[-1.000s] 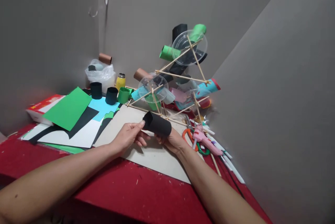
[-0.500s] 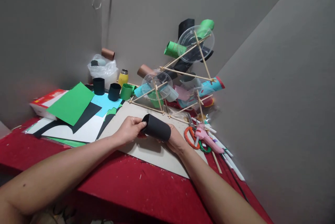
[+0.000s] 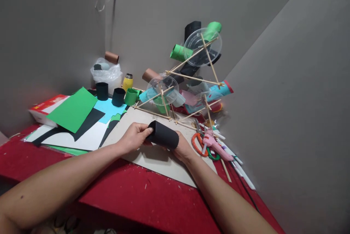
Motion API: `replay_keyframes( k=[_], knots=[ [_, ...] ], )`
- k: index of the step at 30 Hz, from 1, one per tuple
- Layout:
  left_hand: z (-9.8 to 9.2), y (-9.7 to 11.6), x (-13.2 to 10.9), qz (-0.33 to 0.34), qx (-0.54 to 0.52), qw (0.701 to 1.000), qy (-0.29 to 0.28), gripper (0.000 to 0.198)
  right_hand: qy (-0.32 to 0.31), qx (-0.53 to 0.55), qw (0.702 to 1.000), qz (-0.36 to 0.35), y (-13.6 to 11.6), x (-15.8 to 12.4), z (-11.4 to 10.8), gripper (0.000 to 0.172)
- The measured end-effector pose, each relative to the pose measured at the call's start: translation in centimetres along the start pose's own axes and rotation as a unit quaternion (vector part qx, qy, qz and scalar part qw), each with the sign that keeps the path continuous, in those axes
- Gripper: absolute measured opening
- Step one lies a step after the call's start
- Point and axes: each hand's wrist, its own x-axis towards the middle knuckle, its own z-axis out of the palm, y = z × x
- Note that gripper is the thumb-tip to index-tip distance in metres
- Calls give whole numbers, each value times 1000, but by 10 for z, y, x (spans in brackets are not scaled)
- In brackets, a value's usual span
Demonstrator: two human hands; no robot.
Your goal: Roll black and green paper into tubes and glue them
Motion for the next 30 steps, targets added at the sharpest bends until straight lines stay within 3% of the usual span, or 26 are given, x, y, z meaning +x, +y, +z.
replay_keyframes(
  k=[2, 4, 8, 11, 14, 16, 19, 21, 24, 27, 30],
  knots=[
    [-1, 0, -2, 33, 25, 999, 6, 30, 4, 8, 1000, 1, -2, 0, 1, 17],
    [-5, 1, -4, 118, 106, 987, 34, 29, 13, 17, 1000, 3, -3, 2, -2, 20],
    [-18, 3, -7, 315, 321, 889, 85, 31, 49, 30, 998, 6, -10, 9, -15, 27],
    [-26, 5, -7, 366, 427, 824, 64, 34, 74, 37, 997, 14, -21, 11, -22, 32],
    [-30, 8, -8, 408, 478, 777, 42, 33, 56, 36, 997, 49, -32, 6, -18, 41],
    [-30, 11, -9, 426, 479, 768, 19, 32, 39, 34, 996, 70, -38, 1, -12, 47],
    [-29, 15, -11, 417, 456, 786, -27, 32, 32, 28, 996, 82, -43, -5, -5, 50],
    [-27, 17, -12, 408, 443, 797, -47, 31, 30, 17, 996, 81, -45, -8, -3, 48],
    [-25, 18, -13, 416, 446, 790, -55, 30, 24, -6, 997, 70, -47, -11, -3, 40],
    [-23, 16, -10, 433, 468, 770, -25, 30, 36, -25, 998, 47, -48, -10, -4, 36],
    [-21, 13, -6, 440, 457, 771, 56, 28, 80, -33, 996, 2, -46, -6, -8, 34]
  ],
)
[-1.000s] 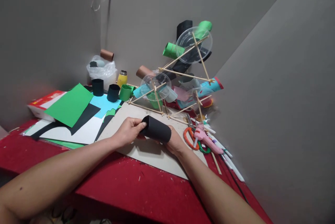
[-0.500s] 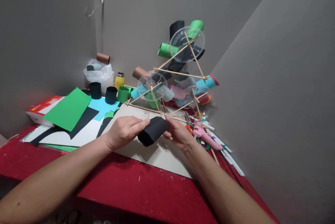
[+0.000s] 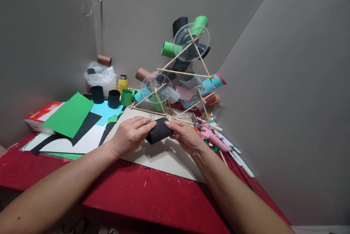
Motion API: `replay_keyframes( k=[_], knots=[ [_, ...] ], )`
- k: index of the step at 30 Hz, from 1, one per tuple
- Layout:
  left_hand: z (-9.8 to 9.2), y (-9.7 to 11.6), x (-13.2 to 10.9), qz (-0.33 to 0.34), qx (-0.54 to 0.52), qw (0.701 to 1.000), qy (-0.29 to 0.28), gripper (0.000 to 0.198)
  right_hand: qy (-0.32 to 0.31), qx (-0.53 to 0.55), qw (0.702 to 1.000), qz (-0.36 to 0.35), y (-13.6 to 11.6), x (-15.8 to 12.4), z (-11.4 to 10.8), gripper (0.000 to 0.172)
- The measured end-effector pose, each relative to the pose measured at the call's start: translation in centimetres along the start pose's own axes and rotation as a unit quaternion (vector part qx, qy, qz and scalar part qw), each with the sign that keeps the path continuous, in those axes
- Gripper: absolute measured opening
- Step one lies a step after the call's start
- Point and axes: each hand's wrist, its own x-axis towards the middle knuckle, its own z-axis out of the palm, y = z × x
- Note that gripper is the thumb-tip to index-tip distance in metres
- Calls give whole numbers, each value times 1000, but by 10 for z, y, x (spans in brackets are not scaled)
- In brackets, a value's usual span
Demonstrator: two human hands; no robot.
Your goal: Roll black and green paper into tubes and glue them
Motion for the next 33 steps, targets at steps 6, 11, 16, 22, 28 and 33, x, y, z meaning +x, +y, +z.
replay_keyframes(
  k=[6, 11, 16, 22, 28, 33],
  knots=[
    [2, 5, 7, -257, -177, 946, 89, 28, 112, -4, 987, -115, 13, 9, -2, 37],
    [5, 13, 11, -435, -435, 787, -37, 33, 130, -23, 980, -151, 14, 0, 10, 32],
    [9, 12, 9, -467, -515, 718, -47, 31, 105, -40, 983, -148, 14, -7, 20, 34],
    [9, 9, 8, -482, -513, 709, -34, 31, 109, -25, 983, -148, 20, -2, 14, 44],
    [9, 10, 8, -481, -504, 717, -22, 30, 94, -18, 986, -138, 17, -4, 14, 43],
    [10, 11, 8, -481, -508, 714, -17, 31, 60, -30, 991, -116, 12, -9, 18, 32]
  ],
)
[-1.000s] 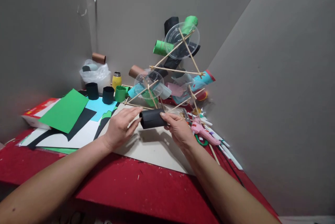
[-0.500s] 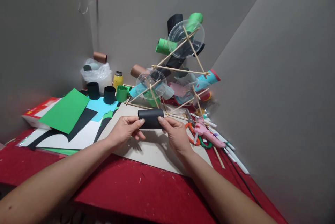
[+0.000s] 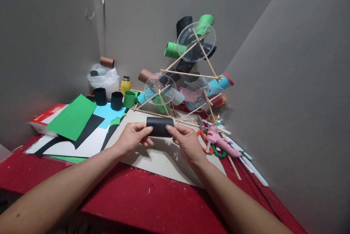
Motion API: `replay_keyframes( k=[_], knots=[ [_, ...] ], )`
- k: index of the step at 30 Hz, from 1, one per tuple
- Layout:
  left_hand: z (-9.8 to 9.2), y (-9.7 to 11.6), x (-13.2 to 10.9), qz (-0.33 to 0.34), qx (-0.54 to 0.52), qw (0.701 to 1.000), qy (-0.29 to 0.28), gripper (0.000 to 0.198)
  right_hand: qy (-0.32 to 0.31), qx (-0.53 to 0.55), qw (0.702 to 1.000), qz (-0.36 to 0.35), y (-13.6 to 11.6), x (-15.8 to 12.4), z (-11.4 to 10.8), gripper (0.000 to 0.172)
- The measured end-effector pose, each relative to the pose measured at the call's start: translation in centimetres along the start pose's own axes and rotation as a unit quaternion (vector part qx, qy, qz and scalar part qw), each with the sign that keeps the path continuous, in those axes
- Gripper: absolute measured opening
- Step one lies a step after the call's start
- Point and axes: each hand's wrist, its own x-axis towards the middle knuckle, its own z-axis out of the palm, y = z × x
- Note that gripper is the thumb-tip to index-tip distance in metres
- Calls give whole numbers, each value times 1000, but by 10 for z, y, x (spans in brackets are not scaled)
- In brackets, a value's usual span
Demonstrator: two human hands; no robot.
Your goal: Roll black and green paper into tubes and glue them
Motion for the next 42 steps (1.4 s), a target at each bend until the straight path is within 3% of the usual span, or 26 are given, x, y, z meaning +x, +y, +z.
replay_keyframes(
  k=[15, 27, 30, 32, 35, 38, 40, 42],
  knots=[
    [-2, -1, 1, -20, -24, 998, -49, 43, 2, 1, 1000, 19, 8, 7, -4, 35],
    [1, 2, -2, 17, -11, 1000, -4, 36, -28, -23, 999, 20, 6, 6, -3, 35],
    [-1, 5, -1, -14, -8, 1000, -18, 30, -60, -43, 997, 17, -1, 11, -13, 33],
    [-4, 9, 1, -17, -8, 1000, 7, 27, -100, -64, 993, 21, -10, 15, -23, 32],
    [-7, 15, 2, 50, 31, 995, 83, 27, -170, -96, 980, 37, -25, 19, -37, 29],
    [-6, 19, -3, 141, 148, 971, 127, 27, -233, -112, 964, 56, -34, 16, -40, 27],
    [-3, 20, -9, 194, 223, 949, 107, 29, -276, -122, 951, 62, -36, 12, -37, 26],
    [1, 20, -16, 230, 270, 934, 34, 42, -317, -146, 936, 50, -37, 6, -32, 27]
  ],
)
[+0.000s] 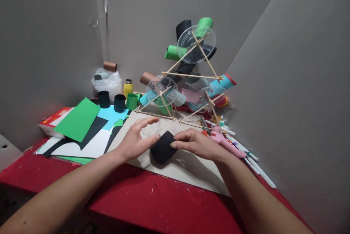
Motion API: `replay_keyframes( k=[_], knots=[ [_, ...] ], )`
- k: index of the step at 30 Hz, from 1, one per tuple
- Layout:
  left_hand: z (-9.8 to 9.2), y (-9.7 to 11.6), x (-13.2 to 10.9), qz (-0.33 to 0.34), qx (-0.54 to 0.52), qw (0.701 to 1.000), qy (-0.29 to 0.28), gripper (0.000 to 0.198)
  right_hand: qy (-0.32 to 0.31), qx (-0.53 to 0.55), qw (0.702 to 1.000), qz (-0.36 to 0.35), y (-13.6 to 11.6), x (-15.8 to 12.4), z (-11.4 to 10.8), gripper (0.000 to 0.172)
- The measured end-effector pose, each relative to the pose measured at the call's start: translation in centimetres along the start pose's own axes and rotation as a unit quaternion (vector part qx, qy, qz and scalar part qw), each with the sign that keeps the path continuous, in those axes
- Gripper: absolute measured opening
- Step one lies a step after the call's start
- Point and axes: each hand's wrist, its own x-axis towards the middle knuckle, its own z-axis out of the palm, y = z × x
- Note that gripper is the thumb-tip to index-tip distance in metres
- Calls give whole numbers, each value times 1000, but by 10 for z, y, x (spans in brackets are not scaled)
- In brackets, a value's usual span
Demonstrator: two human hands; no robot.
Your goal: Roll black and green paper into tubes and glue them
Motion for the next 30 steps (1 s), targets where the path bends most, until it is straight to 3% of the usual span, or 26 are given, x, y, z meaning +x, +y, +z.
replay_keyframes(
  k=[4, 7, 11, 14, 21, 26, 30],
  knots=[
    [4, 2, -7, 52, 8, 988, -148, 68, -55, -85, 994, -37, -3, -4, 13, 35],
    [5, -1, -8, 70, 30, 981, -181, 63, -64, -126, 988, -63, -6, -7, 17, 32],
    [3, -3, -8, 111, 94, 976, -163, 56, -22, -167, 981, -91, -8, -6, 19, 28],
    [3, -1, -9, 140, 128, 968, -164, 55, -26, -204, 972, -111, -9, -6, 21, 26],
    [3, 3, -10, 124, 115, 967, -193, 58, -24, -288, 945, -153, -8, -9, 27, 20],
    [8, 0, -12, 135, 101, 977, -133, 56, 60, -334, 920, -197, -1, -6, 32, 18],
    [11, -3, -12, 121, 91, 984, -88, 57, 92, -364, 896, -237, 1, -1, 35, 16]
  ],
)
